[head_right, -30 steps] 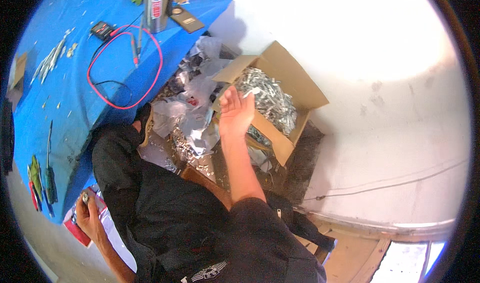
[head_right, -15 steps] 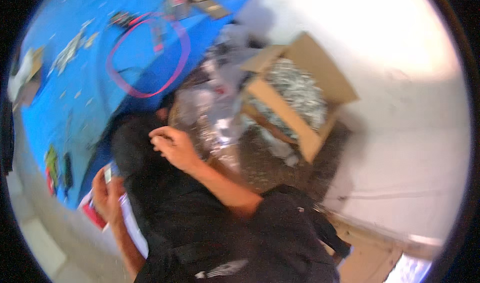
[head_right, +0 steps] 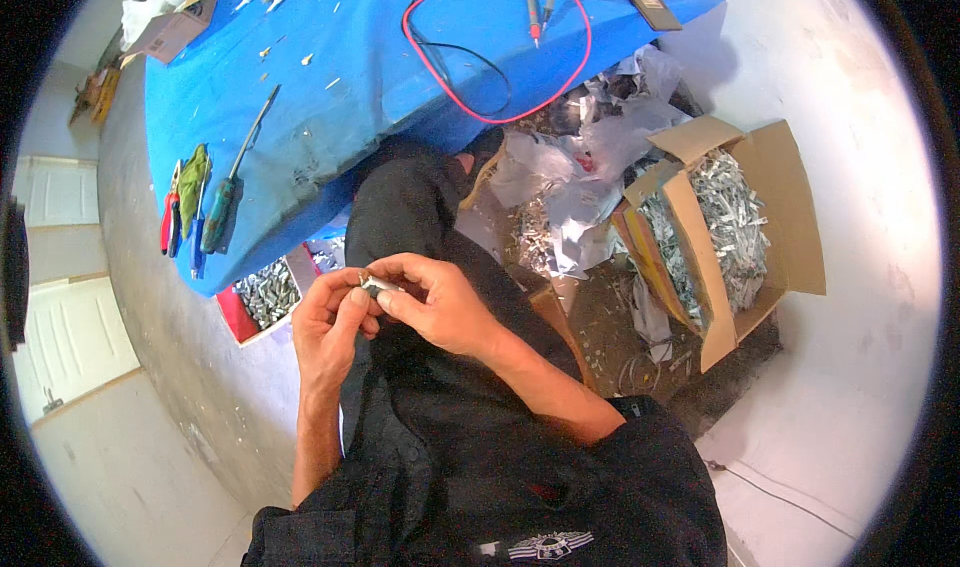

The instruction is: The person uses a screwdriver to pry open and disassemble small metal components, then uses pliers to manipulate internal parts and wires, and finally reassembles a small metal cylinder by hand.

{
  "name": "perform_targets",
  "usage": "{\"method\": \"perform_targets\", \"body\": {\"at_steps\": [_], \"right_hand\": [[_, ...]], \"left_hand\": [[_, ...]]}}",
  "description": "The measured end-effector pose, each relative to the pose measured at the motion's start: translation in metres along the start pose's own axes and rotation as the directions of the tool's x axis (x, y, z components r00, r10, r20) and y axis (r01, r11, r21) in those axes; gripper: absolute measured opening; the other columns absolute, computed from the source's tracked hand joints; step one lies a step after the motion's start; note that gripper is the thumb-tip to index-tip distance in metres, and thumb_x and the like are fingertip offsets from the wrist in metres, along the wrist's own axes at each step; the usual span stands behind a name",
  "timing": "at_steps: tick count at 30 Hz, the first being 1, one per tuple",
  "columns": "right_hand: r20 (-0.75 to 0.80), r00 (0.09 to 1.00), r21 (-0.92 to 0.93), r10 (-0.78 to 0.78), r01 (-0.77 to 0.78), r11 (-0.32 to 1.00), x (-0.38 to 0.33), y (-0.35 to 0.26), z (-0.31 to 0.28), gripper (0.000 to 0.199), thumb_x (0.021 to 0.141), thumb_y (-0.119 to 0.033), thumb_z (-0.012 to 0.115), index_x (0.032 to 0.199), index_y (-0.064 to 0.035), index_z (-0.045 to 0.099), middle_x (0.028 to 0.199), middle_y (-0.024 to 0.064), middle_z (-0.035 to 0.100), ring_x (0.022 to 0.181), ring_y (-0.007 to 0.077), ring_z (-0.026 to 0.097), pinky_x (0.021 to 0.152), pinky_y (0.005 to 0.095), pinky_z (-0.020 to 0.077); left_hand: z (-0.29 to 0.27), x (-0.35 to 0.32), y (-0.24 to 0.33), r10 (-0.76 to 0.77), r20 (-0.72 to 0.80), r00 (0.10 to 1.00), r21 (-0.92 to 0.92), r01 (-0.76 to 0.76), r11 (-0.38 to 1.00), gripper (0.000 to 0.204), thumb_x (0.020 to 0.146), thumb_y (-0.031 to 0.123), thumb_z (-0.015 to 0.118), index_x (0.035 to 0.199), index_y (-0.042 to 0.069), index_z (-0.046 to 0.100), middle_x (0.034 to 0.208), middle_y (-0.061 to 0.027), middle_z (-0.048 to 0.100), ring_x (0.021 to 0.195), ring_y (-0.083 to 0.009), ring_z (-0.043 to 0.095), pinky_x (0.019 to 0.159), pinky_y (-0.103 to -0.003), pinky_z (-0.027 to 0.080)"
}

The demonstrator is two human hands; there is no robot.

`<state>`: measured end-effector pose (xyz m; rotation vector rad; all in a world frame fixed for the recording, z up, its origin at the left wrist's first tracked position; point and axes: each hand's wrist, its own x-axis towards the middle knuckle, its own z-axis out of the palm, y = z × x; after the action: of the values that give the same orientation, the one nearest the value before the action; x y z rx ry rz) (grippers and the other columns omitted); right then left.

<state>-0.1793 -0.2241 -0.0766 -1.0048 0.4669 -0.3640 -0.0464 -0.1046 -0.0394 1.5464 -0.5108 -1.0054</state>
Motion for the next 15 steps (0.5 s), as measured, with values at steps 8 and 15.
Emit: {"method": "perform_targets", "body": {"at_steps": [8, 15], "right_hand": [[-0.008, 0.999, 0.024, 0.037, -0.037, 0.999, -0.001, -0.002, -0.003, 0.031, 0.098, -0.006, 0.065, 0.128, 0.0026, 0.065, 0.111, 0.0047, 0.07, 0.095, 0.0106, 0.066, 0.084, 0.027, 0.0553], [0.011, 0.999, 0.089, 0.039, -0.04, 0.995, -0.001, -0.003, -0.004, 0.032, 0.099, -0.009, 0.064, 0.129, 0.0013, 0.064, 0.113, 0.0065, 0.069, 0.097, 0.013, 0.066, 0.083, 0.029, 0.0562]], "left_hand": [[-0.01, -0.001, 0.007, -0.025, -0.009, 1.0, -0.016, 0.025, 1.0, 0.021, 0.102, 0.01, 0.063, 0.12, -0.001, 0.067, 0.091, -0.0079, 0.073, 0.071, -0.0084, 0.063, 0.064, -0.023, 0.051], [-0.011, -0.004, 0.001, 0.071, -0.115, 0.991, 0.075, -0.063, 0.995, 0.016, 0.094, 0.002, 0.073, 0.109, -0.002, 0.071, 0.091, -0.0071, 0.073, 0.072, -0.0095, 0.064, 0.067, -0.023, 0.052]]}}
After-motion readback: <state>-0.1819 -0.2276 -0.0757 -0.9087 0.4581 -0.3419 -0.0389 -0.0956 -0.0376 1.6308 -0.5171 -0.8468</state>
